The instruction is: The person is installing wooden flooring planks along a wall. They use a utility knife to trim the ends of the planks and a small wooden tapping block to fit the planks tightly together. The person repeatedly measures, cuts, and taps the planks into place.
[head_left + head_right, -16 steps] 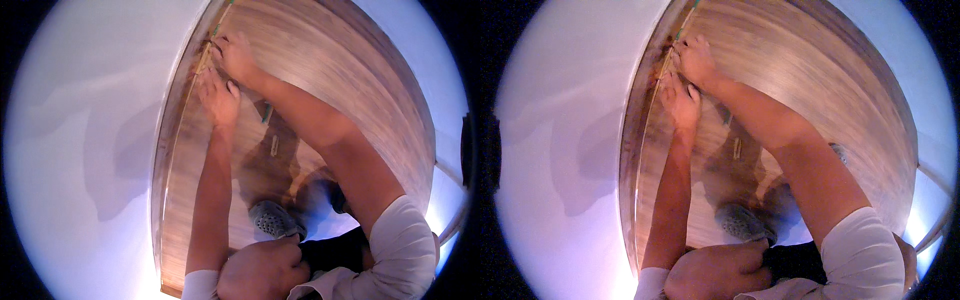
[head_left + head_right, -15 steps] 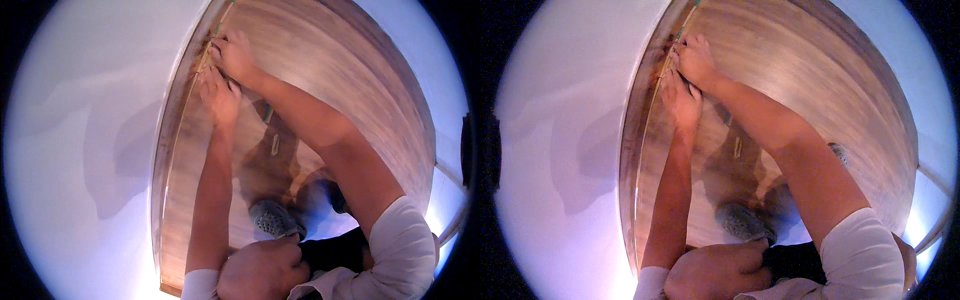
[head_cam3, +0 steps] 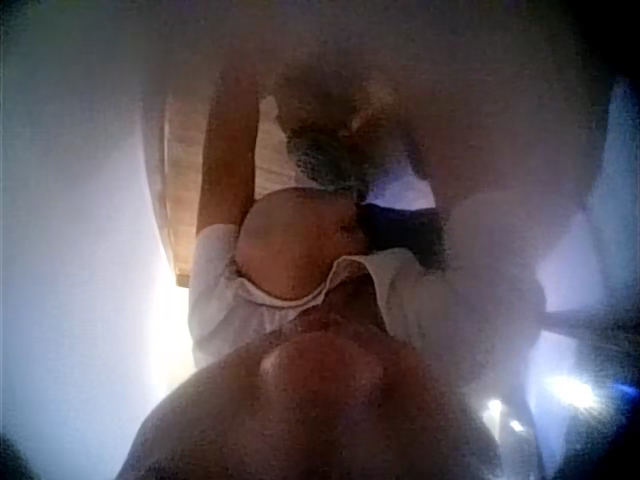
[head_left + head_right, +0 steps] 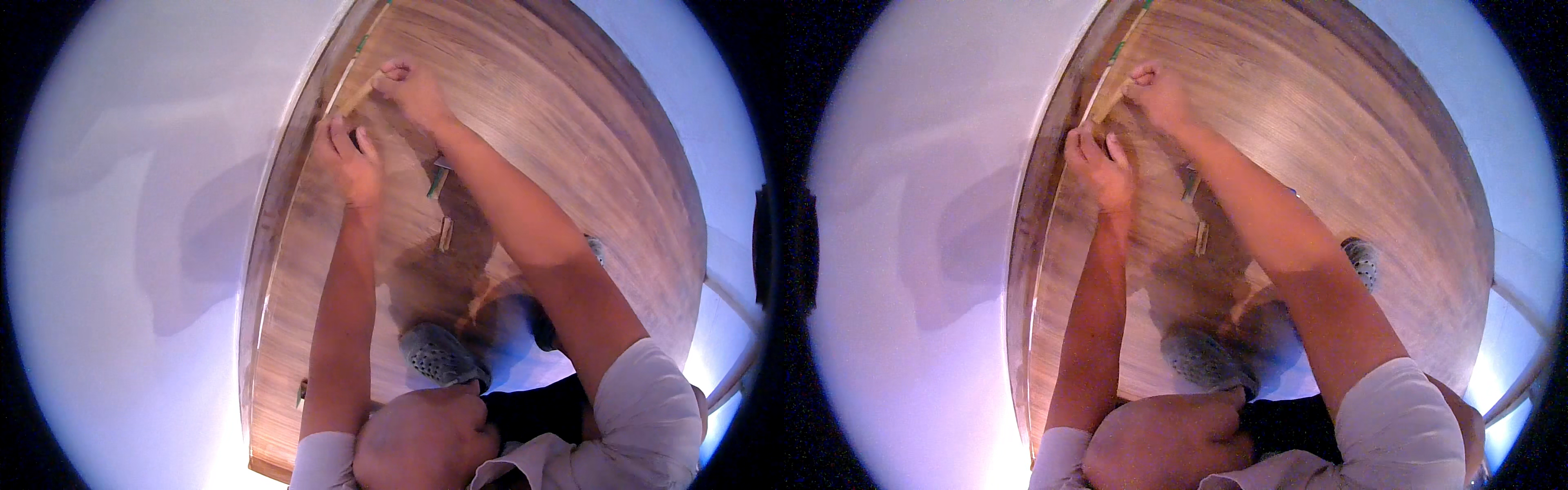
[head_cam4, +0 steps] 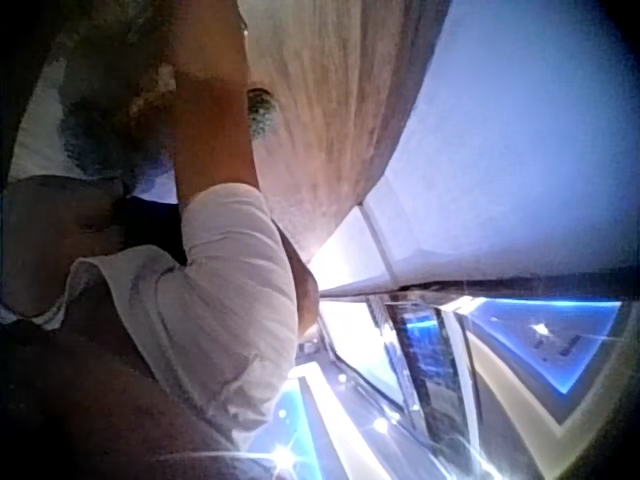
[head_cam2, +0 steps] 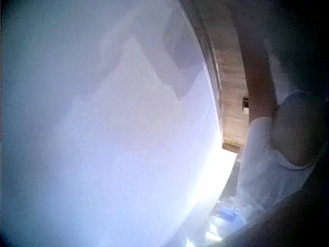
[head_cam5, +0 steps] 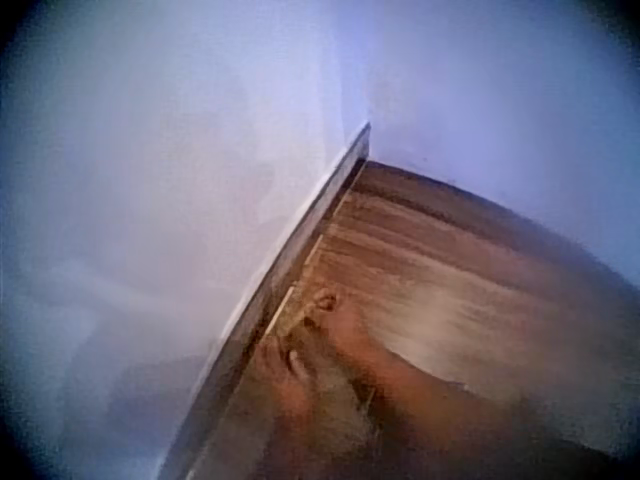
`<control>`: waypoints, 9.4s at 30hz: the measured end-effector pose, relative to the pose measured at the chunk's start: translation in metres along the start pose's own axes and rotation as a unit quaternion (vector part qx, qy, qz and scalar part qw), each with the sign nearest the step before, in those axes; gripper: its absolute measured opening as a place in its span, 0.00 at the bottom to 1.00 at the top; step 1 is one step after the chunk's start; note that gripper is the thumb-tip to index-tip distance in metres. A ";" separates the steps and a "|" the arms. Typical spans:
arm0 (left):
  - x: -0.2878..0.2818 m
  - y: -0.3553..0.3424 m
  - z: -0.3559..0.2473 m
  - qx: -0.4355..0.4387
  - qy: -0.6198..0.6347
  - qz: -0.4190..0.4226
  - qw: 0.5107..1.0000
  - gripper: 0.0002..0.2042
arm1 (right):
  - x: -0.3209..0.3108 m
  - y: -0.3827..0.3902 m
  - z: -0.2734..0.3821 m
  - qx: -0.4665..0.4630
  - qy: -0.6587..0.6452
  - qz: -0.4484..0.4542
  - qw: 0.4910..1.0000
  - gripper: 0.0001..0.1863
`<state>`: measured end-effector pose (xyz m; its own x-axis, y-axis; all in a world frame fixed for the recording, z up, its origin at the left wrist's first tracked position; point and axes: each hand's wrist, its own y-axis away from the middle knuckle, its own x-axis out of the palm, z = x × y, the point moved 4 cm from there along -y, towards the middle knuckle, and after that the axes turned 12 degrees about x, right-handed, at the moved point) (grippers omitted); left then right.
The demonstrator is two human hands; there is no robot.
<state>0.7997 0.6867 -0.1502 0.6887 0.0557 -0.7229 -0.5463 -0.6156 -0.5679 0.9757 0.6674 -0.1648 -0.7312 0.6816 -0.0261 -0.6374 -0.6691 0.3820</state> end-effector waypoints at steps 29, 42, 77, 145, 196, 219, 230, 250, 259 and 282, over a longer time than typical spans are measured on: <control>-0.076 0.024 -0.050 -0.346 0.612 0.061 0.708 0.10 | -0.052 0.133 0.062 0.022 0.096 0.311 0.945 0.06; -0.100 0.015 -0.072 -0.463 0.672 0.097 0.570 0.10 | -0.059 0.155 0.065 -0.067 0.141 0.270 0.950 0.07; -0.088 0.020 -0.081 -0.221 0.437 0.226 0.842 0.07 | -0.072 0.156 0.059 0.058 0.160 0.348 0.922 0.07; 0.034 -0.006 -0.007 0.038 -0.184 0.230 0.955 0.33 | 0.030 0.015 0.005 -0.387 0.509 -0.067 0.766 0.20; -0.009 0.023 -0.008 -0.003 -0.089 0.148 0.985 0.31 | 0.037 0.030 0.015 -0.471 0.514 0.097 0.710 0.26; -0.010 0.023 -0.002 -0.011 -0.082 0.157 0.984 0.29 | 0.036 0.029 0.016 -0.450 0.489 0.092 0.742 0.25; -0.009 0.029 -0.003 0.023 -0.090 0.130 0.987 0.26 | 0.032 0.026 0.020 -0.401 0.493 0.004 0.772 0.27; -0.011 0.023 -0.004 0.011 -0.097 0.132 0.986 0.28 | 0.039 0.032 0.018 -0.435 0.498 0.092 0.745 0.26; -0.010 0.022 -0.010 -0.002 -0.106 0.149 0.983 0.28 | 0.039 0.026 0.019 -0.446 0.491 0.119 0.739 0.28; -0.029 0.029 0.004 -0.021 0.052 0.099 0.994 0.21 | -0.164 0.187 0.004 -0.221 0.576 0.084 0.782 0.26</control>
<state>0.7624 0.6707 -0.1472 0.6162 -0.1492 -0.7733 -0.6567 -0.6393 -0.4001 0.9775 0.4323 -0.0853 -0.3851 0.0229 -0.9226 -0.3438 -0.9313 0.1204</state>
